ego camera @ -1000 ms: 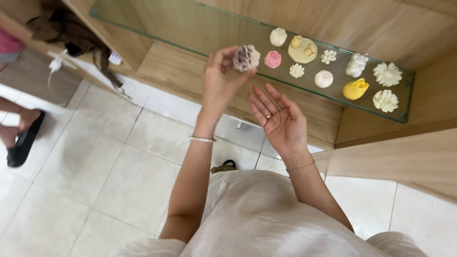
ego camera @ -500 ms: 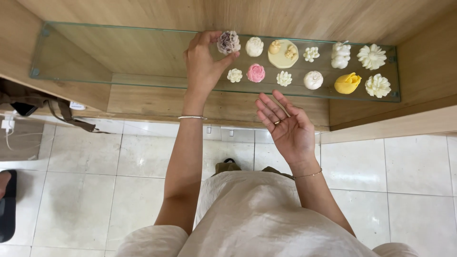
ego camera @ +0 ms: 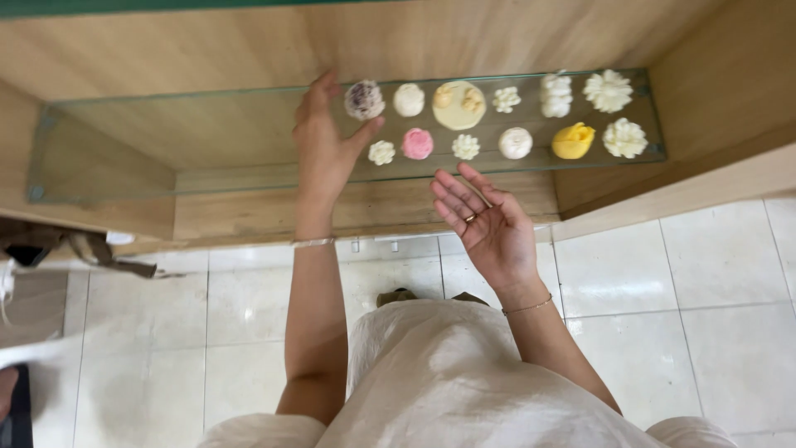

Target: Inspecting and placing various decorative flower-shaped candles onto a glass display shelf from a production workbench.

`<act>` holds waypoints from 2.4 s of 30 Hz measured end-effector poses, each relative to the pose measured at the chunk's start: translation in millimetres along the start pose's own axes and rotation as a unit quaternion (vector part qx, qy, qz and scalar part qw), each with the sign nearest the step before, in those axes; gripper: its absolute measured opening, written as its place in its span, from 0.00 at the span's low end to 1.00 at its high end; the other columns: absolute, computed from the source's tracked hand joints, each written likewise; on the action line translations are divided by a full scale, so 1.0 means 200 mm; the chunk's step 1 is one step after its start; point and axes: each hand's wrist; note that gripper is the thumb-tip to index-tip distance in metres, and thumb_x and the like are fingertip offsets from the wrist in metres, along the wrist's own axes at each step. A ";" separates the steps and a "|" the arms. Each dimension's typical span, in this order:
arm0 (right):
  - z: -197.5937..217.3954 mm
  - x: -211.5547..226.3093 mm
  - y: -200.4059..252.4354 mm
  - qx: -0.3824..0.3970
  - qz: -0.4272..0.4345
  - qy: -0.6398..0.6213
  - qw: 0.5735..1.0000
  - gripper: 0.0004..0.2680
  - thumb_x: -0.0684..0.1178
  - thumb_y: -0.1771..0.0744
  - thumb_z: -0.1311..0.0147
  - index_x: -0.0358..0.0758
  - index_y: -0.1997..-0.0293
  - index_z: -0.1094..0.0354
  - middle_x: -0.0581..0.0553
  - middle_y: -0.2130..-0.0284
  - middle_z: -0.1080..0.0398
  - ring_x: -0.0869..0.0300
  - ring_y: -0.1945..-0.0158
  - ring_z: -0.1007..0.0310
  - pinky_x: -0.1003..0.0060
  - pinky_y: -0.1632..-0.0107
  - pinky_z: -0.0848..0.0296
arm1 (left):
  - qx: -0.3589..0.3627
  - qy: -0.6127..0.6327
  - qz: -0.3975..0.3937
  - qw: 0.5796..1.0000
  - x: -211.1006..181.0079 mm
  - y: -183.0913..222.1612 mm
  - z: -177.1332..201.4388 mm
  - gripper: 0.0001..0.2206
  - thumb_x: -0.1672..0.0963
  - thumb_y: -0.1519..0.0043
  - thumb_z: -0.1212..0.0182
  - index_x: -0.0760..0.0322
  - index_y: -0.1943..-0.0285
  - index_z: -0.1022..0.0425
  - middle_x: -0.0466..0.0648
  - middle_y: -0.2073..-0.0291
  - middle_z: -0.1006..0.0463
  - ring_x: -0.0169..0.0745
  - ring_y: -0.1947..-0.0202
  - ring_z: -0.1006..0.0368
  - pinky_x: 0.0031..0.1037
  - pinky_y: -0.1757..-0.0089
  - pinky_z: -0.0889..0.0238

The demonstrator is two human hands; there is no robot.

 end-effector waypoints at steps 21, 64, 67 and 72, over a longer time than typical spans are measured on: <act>0.74 0.71 0.95 -0.237 0.302 -0.139 0.913 0.20 0.47 0.31 0.61 0.24 0.34 0.42 0.25 0.38 0.36 0.44 0.34 0.35 0.50 0.31 0.35 | 0.327 0.390 -0.091 0.856 -1.51 0.76 -1.11 0.10 0.60 0.35 0.35 0.66 0.46 0.25 0.47 0.57 0.17 0.36 0.53 0.21 0.27 0.50 0.30; 3.44 3.34 2.11 -0.361 0.654 -0.313 0.587 0.19 0.46 0.30 0.62 0.25 0.33 0.42 0.26 0.35 0.38 0.41 0.28 0.39 0.49 0.27 0.38 | 0.761 0.368 -0.045 0.533 -4.10 1.55 -4.69 0.16 0.58 0.37 0.37 0.65 0.41 0.29 0.48 0.53 0.21 0.33 0.57 0.25 0.25 0.56 0.28; 3.71 3.57 2.18 -0.354 0.655 -0.313 0.590 0.18 0.46 0.30 0.62 0.24 0.33 0.42 0.26 0.34 0.38 0.41 0.28 0.39 0.49 0.27 0.38 | 0.767 0.360 -0.037 0.530 -4.30 1.60 -4.96 0.15 0.59 0.37 0.37 0.65 0.41 0.29 0.48 0.54 0.20 0.33 0.58 0.25 0.25 0.56 0.29; 4.20 4.06 2.39 -0.345 0.655 -0.287 0.607 0.18 0.45 0.30 0.62 0.24 0.34 0.41 0.26 0.35 0.37 0.40 0.28 0.39 0.49 0.27 0.38 | 0.759 0.399 -0.039 0.513 -4.70 1.78 -5.49 0.14 0.59 0.36 0.38 0.67 0.42 0.29 0.49 0.55 0.20 0.33 0.58 0.26 0.25 0.56 0.29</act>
Point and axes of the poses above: each hand's wrist, its own y-axis away from the middle knuckle, its own z-axis out of the back of the hand, x = y × z
